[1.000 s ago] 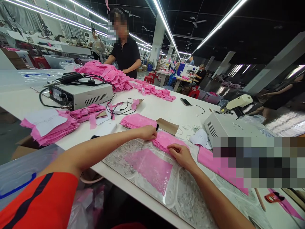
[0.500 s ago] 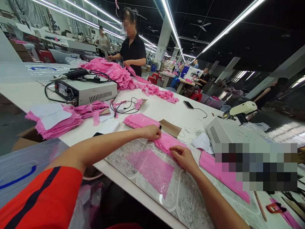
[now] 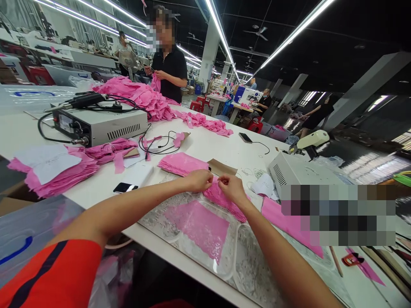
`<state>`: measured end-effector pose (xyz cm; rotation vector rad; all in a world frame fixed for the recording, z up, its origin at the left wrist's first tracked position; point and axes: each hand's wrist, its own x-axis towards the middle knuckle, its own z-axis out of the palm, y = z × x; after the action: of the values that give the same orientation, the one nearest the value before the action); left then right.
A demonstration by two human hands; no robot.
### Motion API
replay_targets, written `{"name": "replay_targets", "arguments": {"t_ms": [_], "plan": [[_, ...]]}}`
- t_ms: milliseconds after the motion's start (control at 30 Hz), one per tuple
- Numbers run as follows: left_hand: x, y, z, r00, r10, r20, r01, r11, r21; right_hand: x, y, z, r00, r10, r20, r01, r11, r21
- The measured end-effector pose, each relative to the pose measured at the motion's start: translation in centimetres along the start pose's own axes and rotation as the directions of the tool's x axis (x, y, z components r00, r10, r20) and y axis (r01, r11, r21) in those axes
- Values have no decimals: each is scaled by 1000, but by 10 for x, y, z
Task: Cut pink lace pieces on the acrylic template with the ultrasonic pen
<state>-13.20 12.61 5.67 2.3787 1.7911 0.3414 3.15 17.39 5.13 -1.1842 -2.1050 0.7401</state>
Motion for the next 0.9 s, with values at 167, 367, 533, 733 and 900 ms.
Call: {"name": "replay_targets", "arguments": {"t_ms": [167,367,533,733,900], "plan": [[-5,28,1,993,-67,-96,70,997,28,-5,4,-33,986,106,-131,-90,989,120],[17,91,22,987,-83,-136,100,988,119,-29,2,-73,932,208,-297,-130,956,262],[30,123,37,988,49,-146,-23,984,179,-76,20,-115,855,292,-430,-172,940,296],[0,145,52,926,371,-66,-345,905,248,-174,69,-136,815,402,-417,-399,912,99],[-32,155,73,831,556,18,-542,802,251,-240,97,-131,841,338,-422,-443,879,-179]]}}
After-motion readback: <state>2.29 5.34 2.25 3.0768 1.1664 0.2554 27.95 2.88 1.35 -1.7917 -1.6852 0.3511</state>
